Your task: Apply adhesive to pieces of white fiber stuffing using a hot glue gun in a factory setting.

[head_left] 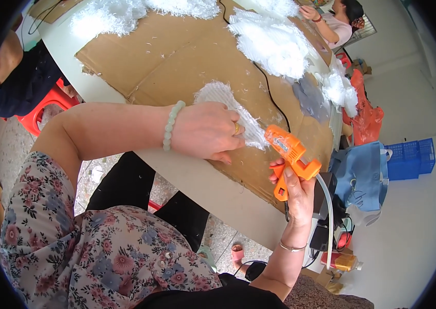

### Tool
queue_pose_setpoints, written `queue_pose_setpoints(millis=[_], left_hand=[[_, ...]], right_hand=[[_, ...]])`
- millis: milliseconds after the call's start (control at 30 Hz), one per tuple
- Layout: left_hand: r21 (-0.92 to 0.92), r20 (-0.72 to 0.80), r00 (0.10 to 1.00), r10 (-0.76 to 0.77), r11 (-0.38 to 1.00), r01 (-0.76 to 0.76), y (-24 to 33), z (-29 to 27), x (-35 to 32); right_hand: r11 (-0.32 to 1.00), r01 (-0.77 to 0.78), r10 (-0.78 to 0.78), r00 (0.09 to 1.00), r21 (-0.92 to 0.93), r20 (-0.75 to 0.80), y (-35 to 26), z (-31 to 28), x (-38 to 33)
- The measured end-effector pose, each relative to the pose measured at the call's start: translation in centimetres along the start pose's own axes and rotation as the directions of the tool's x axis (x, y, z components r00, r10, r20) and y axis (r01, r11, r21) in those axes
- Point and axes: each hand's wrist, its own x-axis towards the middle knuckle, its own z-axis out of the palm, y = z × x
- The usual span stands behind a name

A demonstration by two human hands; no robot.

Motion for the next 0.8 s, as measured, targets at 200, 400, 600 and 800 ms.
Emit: queue_pose_setpoints(millis=[200, 400, 600, 800], left_hand=[[-0.002, -0.042, 0.999, 0.024, 1.0, -0.025, -0.3, 0.4, -0.2], [0.032, -0.063, 0.998, 0.03, 0.999, -0.028, -0.4, 0.6, -0.2], [0.027, -0.077, 0.996, 0.04, 0.999, -0.038, -0.4, 0.6, -0.2], [0.042, -0.073, 0.997, 0.039, 0.998, -0.036, 0.0, 0.2, -0.3]], right_hand=[[0.996, 0.012, -0.013, 1.0, -0.085, -0.013, -0.2, -0.6, 0.1], [0.978, 0.015, -0.012, 1.0, -0.21, 0.017, -0.3, -0.8, 0.1], [0.956, 0.003, 0.0, 1.0, -0.293, 0.01, -0.2, -0.8, 0.5], [0.927, -0.008, 0.011, 1.0, -0.374, 0.008, -0.1, -0.9, 1.0]])
